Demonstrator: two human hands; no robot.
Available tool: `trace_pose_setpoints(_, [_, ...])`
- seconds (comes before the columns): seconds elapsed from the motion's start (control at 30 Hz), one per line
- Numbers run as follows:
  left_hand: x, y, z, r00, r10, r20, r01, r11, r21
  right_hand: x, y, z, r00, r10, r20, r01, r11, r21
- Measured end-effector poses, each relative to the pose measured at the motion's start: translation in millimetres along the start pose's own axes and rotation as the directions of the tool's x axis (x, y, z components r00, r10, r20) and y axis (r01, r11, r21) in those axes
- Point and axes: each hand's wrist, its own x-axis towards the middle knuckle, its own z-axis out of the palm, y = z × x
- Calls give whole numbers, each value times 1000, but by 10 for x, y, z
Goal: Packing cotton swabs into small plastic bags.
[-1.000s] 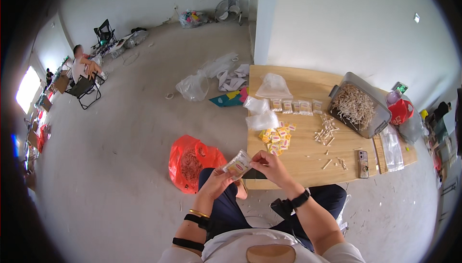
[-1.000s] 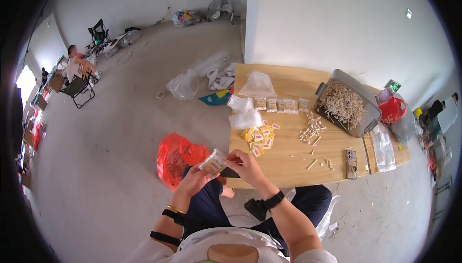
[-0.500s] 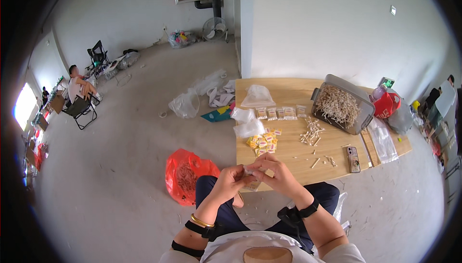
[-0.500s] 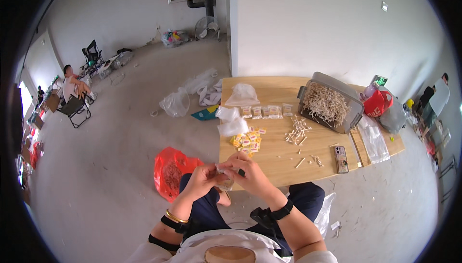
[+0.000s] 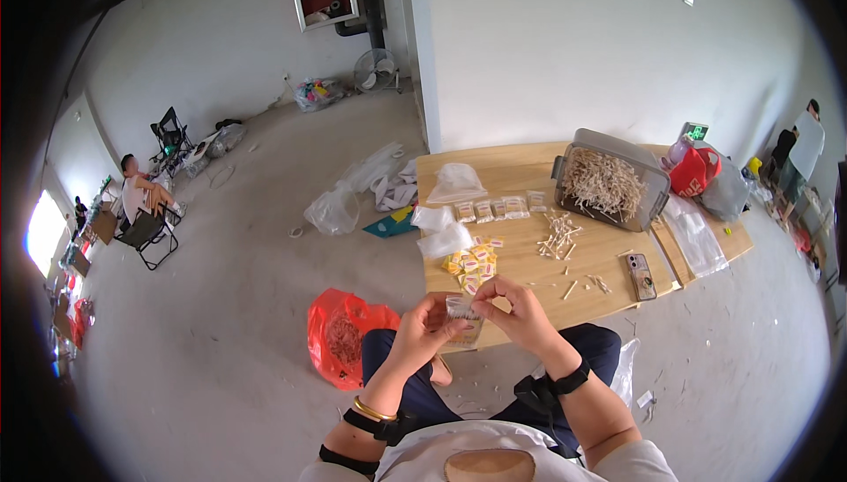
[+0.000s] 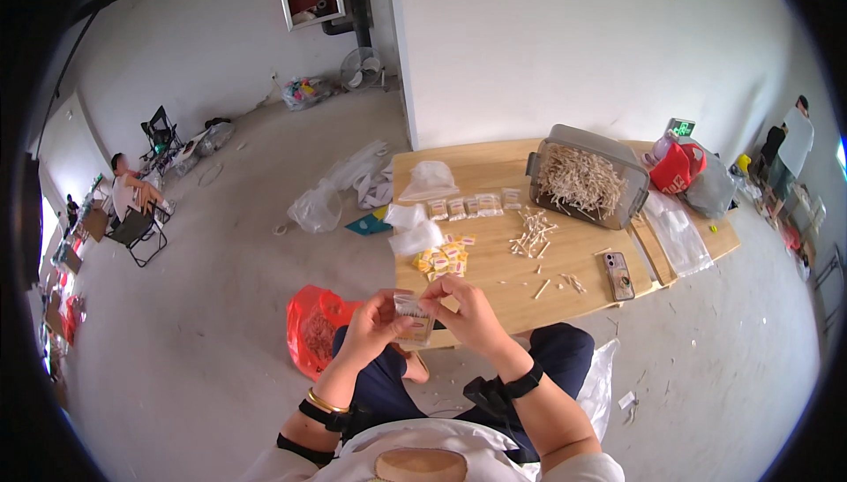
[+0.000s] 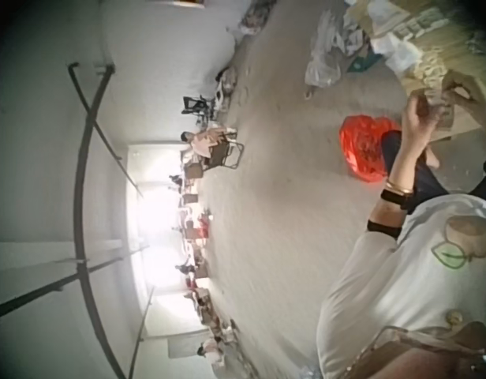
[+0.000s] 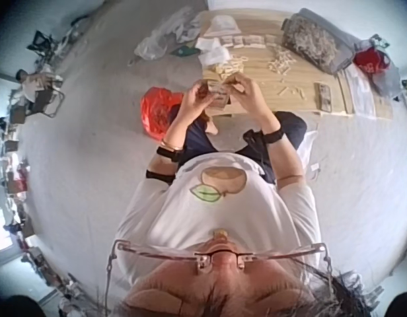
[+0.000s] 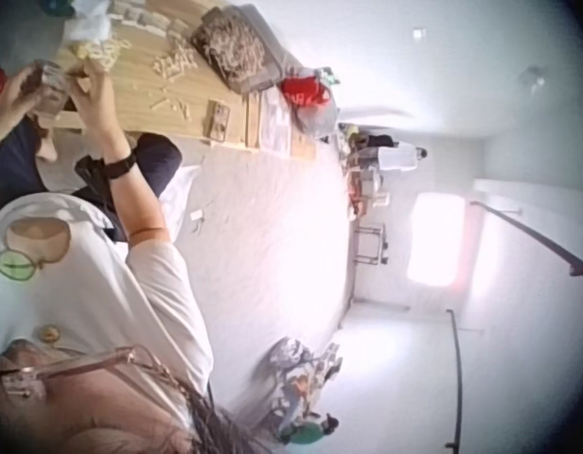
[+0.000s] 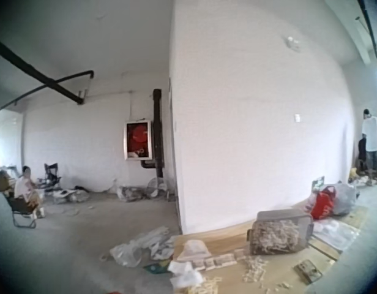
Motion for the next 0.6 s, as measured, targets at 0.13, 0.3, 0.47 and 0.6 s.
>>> trace_pose_setpoints(0.13, [45,-21,-19,998,42,-46,-44,999,-32,-19,-61,-52,1000,-22,6,22,999,-30])
trace_pose_setpoints(0.3, [51,-36,82,995,73,-74,-77,995,-57,-71,38,-40,996,34,-79,-27,995,92])
trace_pose_setpoints(0.47, [63,-52,164,992,79,-101,-90,991,-100,-115,140,-86,996,75,-50,-74,997,20])
trace_pose_setpoints(0.6, [91,-70,179,991,63,-116,-79,987,-139,-122,152,-86,990,121,-66,-110,984,143])
